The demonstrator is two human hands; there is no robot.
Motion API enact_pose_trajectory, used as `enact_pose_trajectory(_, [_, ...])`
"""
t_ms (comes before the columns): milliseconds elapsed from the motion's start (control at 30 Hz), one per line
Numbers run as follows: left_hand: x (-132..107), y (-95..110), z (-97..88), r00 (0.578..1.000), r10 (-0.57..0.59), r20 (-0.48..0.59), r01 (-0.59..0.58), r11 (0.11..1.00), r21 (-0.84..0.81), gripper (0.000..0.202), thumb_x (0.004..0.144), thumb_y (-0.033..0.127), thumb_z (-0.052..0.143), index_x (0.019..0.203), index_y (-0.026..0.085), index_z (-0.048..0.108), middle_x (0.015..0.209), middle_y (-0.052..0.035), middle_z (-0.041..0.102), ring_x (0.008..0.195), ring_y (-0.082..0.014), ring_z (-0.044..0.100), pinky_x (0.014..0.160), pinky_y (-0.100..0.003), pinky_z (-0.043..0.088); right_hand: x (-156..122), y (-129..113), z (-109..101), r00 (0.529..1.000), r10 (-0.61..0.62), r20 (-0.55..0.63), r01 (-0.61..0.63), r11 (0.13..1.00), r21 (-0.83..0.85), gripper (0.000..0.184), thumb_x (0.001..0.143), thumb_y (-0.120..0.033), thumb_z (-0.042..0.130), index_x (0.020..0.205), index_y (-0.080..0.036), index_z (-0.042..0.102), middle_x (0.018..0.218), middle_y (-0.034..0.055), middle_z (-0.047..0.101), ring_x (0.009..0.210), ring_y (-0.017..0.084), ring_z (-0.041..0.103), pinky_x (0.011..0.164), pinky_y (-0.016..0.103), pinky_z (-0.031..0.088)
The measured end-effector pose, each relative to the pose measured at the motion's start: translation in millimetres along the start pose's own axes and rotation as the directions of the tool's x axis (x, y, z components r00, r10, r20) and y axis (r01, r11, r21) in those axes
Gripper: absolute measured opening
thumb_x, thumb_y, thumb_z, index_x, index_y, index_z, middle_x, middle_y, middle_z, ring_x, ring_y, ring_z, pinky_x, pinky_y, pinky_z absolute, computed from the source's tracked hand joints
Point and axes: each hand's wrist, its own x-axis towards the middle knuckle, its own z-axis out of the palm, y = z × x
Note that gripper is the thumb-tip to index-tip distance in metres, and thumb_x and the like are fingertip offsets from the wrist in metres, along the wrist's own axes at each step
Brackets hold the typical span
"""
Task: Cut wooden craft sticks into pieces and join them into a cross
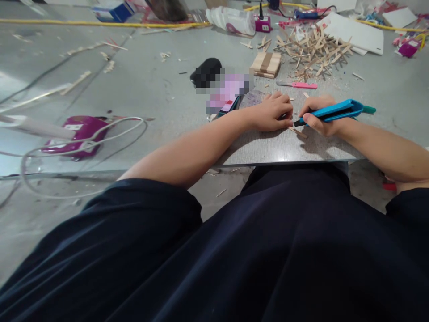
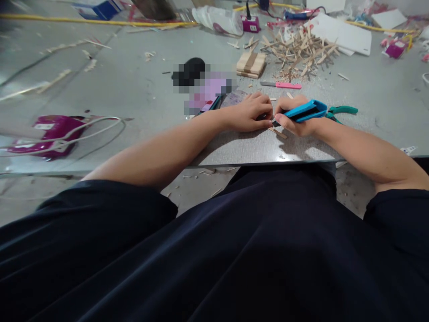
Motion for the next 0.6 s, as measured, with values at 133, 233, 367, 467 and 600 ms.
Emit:
enact_pose_trajectory(133, [1, -4, 1.7, 1.0, 0.01, 0.001, -0.01, 1.0, -0.008, 0.027, 0.113, 0.054, 0.074, 0.112, 0.027, 0.074, 0.14, -0.0183, 0.071, 0.15, -0.0474, 0.061, 0.135, -0.066, 0.045, -1, -5, -2, 0.996, 0.076, 0.055, -0.073, 0.996, -0.05, 0.045, 0.121, -0.067, 0.059, 0.111, -0.029, 0.081, 0.096, 0.008, 0.084, 0.093, 0.032, 0.088, 0.095, 0.048, 0.072])
enact_pose_trajectory(233, [2, -6, 3.6, 1.0, 0.025, -0.003, -0.025, 1.0, -0.001, 0.026, 0.113, 0.053, 0.073, 0.112, 0.027, 0.072, 0.136, -0.018, 0.07, 0.149, -0.0478, 0.06, 0.134, -0.067, 0.044, 0, -10, -4, 0.991, 0.112, 0.08, -0.107, 0.992, -0.066, 0.039, 0.119, -0.06, 0.059, 0.113, -0.028, 0.081, 0.099, 0.0089, 0.085, 0.098, 0.034, 0.09, 0.1, 0.048, 0.074])
enact_pose_trajectory(367, [2, -6, 5.2, 0.999, 0.026, -0.023, -0.026, 1.0, -0.001, 0.022, 0.111, 0.049, 0.075, 0.109, 0.027, 0.072, 0.133, -0.0166, 0.07, 0.146, -0.0453, 0.06, 0.131, -0.065, 0.046, 1, -14, -4, 0.987, 0.129, 0.097, -0.123, 0.99, -0.067, 0.035, 0.119, -0.057, 0.061, 0.114, -0.028, 0.081, 0.103, 0.0096, 0.087, 0.101, 0.035, 0.091, 0.102, 0.05, 0.074])
enact_pose_trajectory(467, [1, -6, 5.2, 0.999, 0.033, -0.018, -0.033, 0.999, 0.006, 0.021, 0.112, 0.047, 0.074, 0.11, 0.027, 0.072, 0.133, -0.0168, 0.069, 0.145, -0.0456, 0.06, 0.13, -0.066, 0.046, 1, -14, -4, 0.988, 0.128, 0.081, -0.124, 0.991, -0.049, 0.037, 0.118, -0.058, 0.06, 0.114, -0.028, 0.082, 0.102, 0.0097, 0.088, 0.099, 0.035, 0.091, 0.099, 0.05, 0.075])
enact_pose_trajectory(600, [1, -6, 3.9, 0.999, 0.038, -0.008, -0.038, 0.999, 0.014, 0.022, 0.114, 0.048, 0.072, 0.111, 0.027, 0.071, 0.133, -0.0164, 0.068, 0.148, -0.0461, 0.059, 0.132, -0.066, 0.045, 0, -12, -3, 0.986, 0.14, 0.087, -0.136, 0.99, -0.05, 0.04, 0.119, -0.062, 0.061, 0.115, -0.029, 0.084, 0.103, 0.0093, 0.09, 0.1, 0.036, 0.092, 0.101, 0.051, 0.076])
